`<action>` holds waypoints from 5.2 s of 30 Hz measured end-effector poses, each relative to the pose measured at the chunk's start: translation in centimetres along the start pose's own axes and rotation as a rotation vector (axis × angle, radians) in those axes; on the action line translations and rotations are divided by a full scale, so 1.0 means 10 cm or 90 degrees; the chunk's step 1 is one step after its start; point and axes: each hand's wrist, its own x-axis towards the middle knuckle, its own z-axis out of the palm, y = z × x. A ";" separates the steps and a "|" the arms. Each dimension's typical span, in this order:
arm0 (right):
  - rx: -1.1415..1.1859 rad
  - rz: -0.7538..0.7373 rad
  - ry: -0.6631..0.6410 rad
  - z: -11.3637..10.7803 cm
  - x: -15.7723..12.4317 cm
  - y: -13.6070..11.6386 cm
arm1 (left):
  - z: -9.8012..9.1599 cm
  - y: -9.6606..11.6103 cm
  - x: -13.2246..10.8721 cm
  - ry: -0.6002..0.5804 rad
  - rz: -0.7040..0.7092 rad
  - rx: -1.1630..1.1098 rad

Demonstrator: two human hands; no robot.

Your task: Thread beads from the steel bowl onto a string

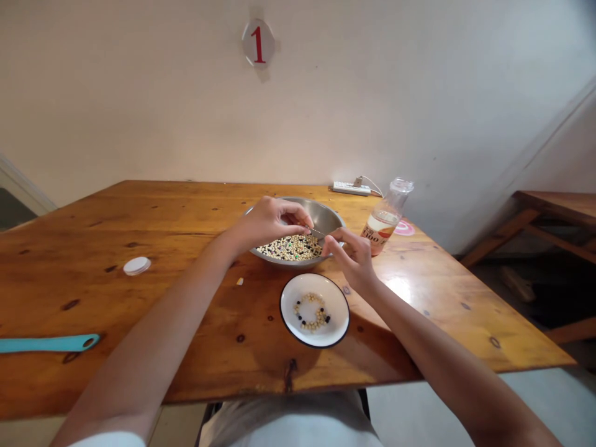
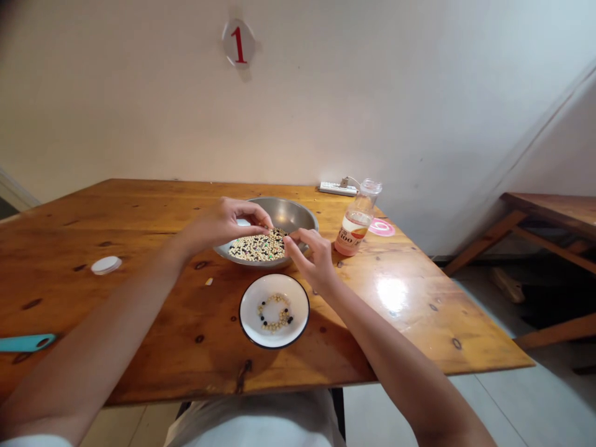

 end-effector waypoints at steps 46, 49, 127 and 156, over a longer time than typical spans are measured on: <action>0.078 0.047 -0.022 -0.03 0.00 -0.06 | -0.01 0.09 -0.02 -0.050 -0.011 -0.018; 0.081 0.049 -0.028 -0.02 0.00 -0.05 | -0.02 0.09 -0.02 -0.057 -0.015 -0.018; 0.083 -0.108 -0.228 -0.02 0.09 -0.05 | -0.43 0.14 -0.17 0.022 0.031 0.186; -0.125 -0.211 -0.107 0.02 0.08 0.12 | -0.04 0.12 -0.04 -0.039 0.112 0.179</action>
